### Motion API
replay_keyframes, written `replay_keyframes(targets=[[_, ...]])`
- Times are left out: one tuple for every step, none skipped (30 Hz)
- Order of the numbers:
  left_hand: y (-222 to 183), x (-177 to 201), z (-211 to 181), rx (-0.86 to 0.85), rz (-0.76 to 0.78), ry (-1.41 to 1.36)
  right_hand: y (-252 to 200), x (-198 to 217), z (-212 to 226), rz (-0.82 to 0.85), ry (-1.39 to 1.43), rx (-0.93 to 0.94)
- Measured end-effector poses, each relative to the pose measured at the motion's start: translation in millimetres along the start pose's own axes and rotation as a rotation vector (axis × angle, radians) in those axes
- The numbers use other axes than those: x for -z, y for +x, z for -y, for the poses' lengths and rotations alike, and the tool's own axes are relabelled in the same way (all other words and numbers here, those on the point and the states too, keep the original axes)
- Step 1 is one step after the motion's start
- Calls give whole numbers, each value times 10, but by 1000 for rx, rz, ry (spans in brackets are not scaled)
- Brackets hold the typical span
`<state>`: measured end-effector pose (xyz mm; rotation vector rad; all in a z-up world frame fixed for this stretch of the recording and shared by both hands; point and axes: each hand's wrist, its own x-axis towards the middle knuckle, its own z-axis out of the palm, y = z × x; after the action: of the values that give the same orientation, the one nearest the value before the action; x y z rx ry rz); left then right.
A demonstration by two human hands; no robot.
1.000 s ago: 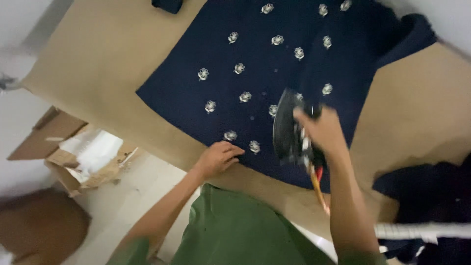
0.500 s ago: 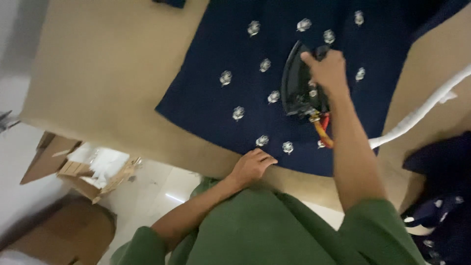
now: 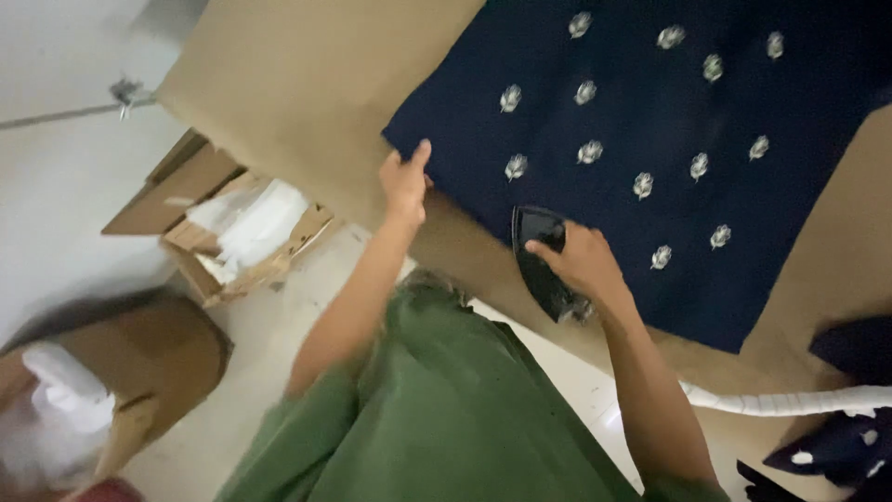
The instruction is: Ironing a dark blue patterned shirt on an ironing board using a steam iron.
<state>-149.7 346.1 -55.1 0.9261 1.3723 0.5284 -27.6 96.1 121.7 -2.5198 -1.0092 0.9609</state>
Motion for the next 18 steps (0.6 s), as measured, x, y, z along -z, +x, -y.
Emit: replay_keyframes(targets=[[67, 126, 27, -7, 0, -2, 14, -116, -78, -5, 1, 4], [142, 238, 42, -186, 8, 107, 42, -218, -155, -11, -47, 0], [310, 282, -48, -383, 14, 206, 183, -259, -207, -33, -97, 6], [367, 305, -251, -407, 13, 195, 284, -226, -83, -55, -98, 20], [342, 410, -345, -481, -55, 412, 284, -251, 36, -19, -63, 23], [332, 519, -431, -551, -123, 629, 296, -288, 155, 17, -28, 26], [174, 590, -540, -544, -121, 631, 346, -363, 218, 24, -30, 22], [29, 657, -656, -660, -140, 837, 409, -436, 282, 34, -26, 17], [-46, 693, -856, -789, -164, 1037, 556, -471, 384, 31, -21, 20], [-13, 764, -790, -795, -169, 1032, 581, -501, 549, 24, -23, 25], [57, 791, -756, -857, -182, 1055, 645, -500, 716, 41, -44, -3], [141, 812, -726, -919, -197, 1078, 720, -497, 886, 58, -63, -32], [125, 820, -840, -928, -201, 1072, 846, -499, 1006, 49, -65, -28], [121, 830, -953, -765, -125, 1047, 982, -505, 1130, 43, -13, 4], [66, 886, -1010, -590, -36, 1025, 1043, -556, 1244, 48, 40, 22], [79, 871, -1098, -586, -26, 1027, 1102, -542, 1401, 50, 41, 12], [108, 893, -1218, -525, 38, 1098, 1186, -538, 1596, 56, 35, 9], [136, 907, -1351, -463, 101, 1167, 1271, -518, 1794, 63, 30, 6]])
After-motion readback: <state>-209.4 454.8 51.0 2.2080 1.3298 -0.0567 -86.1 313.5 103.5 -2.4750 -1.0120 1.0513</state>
